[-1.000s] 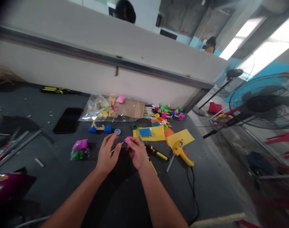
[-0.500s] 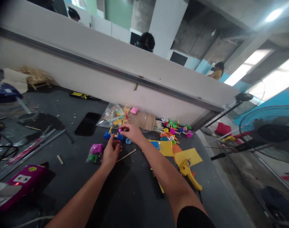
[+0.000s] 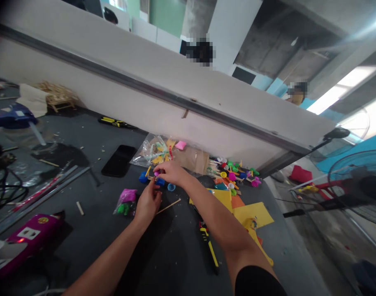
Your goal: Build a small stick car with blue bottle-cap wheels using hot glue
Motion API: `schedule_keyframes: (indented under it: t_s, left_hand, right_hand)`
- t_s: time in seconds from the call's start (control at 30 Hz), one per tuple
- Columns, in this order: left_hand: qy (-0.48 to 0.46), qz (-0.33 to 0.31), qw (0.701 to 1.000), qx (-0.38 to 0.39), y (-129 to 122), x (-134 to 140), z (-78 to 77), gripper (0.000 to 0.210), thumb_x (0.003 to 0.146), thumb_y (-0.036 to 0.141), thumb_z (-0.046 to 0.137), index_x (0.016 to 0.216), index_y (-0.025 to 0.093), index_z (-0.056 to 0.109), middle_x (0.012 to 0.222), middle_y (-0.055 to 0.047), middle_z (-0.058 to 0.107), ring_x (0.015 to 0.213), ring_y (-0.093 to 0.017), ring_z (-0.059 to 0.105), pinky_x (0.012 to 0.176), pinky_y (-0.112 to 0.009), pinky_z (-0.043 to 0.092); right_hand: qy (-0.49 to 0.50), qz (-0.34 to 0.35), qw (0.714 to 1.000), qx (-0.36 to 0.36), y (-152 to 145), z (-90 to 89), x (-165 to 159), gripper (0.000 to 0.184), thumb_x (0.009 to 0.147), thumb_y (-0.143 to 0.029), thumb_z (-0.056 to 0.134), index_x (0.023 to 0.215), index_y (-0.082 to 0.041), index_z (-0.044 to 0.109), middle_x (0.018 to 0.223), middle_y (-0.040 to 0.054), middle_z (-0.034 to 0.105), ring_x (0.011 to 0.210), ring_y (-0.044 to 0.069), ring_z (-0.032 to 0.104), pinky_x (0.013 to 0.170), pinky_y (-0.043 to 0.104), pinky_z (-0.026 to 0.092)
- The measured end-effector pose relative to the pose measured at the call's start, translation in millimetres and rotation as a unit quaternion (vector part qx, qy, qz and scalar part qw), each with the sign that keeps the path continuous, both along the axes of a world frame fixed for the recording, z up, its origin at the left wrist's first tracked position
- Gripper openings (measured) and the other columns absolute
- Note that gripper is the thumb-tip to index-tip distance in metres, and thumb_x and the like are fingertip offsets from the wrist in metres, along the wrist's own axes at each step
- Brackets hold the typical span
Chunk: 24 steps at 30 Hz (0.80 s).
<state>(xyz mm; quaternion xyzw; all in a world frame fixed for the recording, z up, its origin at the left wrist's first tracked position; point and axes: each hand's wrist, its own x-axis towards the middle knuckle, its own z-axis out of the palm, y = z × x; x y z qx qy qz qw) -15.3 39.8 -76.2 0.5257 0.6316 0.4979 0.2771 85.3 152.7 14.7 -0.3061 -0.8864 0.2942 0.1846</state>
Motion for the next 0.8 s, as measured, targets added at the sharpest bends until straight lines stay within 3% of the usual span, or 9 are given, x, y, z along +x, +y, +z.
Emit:
schedule_keyframes:
  t_s: [0.37,0.63,0.8]
  left_hand:
    - [0.011,-0.016,0.998,-0.055,-2,-3,4.7,0.055,0.08,0.015,0.046,0.135,0.016,0.041,0.102,-0.009,0.06,0.071,-0.014,0.06,0.064,-0.027,0.049]
    - [0.018,-0.011,0.999,-0.038,1,-2,2.2,0.052,0.079,0.015,0.048,0.132,0.013,0.044,0.101,-0.01,0.061,0.081,-0.018,0.061,0.07,-0.03,0.05]
    - [0.008,-0.003,0.999,-0.033,1,-1,0.6,0.052,0.079,0.014,0.049,0.131,0.014,0.045,0.1,-0.009,0.061,0.079,-0.017,0.062,0.069,-0.03,0.05]
  right_hand:
    - [-0.007,0.038,0.998,0.044,0,8.4,-1,0.027,0.071,-0.005,0.061,0.091,-0.021,0.071,0.075,-0.0002,0.067,0.063,0.012,0.055,0.06,0.024,0.04]
    - [-0.045,0.067,0.991,0.108,-2,15.9,-4,0.024,0.072,-0.004,0.062,0.087,-0.02,0.071,0.08,0.003,0.069,0.072,0.016,0.059,0.067,0.026,0.042]
    - [-0.038,0.065,0.995,0.063,-4,19.4,-8,0.024,0.068,-0.003,0.064,0.079,-0.022,0.072,0.077,0.0013,0.069,0.072,0.016,0.059,0.07,0.027,0.041]
